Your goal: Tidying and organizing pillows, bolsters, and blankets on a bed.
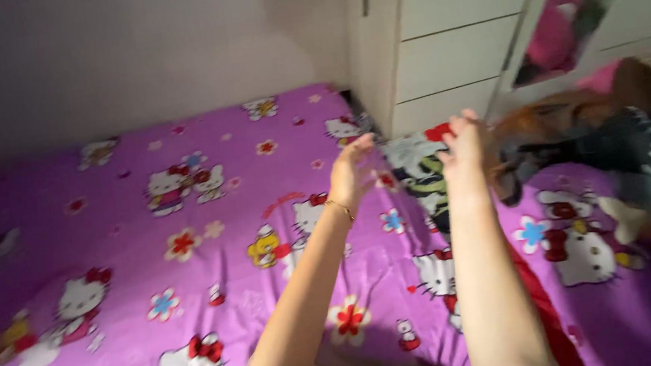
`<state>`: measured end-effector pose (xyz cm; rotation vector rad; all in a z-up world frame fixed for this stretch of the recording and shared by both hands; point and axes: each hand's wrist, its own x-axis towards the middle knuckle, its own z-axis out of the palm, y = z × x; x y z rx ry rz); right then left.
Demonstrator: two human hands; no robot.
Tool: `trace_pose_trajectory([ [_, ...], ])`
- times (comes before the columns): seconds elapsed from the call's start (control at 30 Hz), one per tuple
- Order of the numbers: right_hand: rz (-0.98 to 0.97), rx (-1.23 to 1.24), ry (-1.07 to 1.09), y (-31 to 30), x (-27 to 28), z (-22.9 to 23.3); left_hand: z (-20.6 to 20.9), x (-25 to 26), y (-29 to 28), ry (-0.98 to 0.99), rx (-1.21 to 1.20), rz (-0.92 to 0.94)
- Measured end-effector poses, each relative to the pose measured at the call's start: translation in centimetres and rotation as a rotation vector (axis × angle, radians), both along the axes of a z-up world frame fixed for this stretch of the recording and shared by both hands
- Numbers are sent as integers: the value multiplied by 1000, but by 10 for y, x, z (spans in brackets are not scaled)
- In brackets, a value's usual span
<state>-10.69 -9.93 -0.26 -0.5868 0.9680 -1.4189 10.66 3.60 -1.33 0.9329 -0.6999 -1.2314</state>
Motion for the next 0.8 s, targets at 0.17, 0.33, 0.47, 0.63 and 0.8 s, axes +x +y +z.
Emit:
trace_pose_trajectory([
  [0.17, 240, -285, -34, 50, 124, -28, 28, 91, 86, -43, 23, 223],
  [0.33, 498, -67, 123, 197, 197, 52, 21, 172, 180, -26, 41, 422],
  [0.47, 615, -131, 214, 232, 254, 23, -13, 224, 236, -54, 147, 563],
  [0.63, 717, -129, 317, 257, 335, -31, -73, 282, 273, 84, 245, 702],
  [0.8, 846, 40, 273, 257, 422, -87, -132, 341, 270, 149, 341, 748],
])
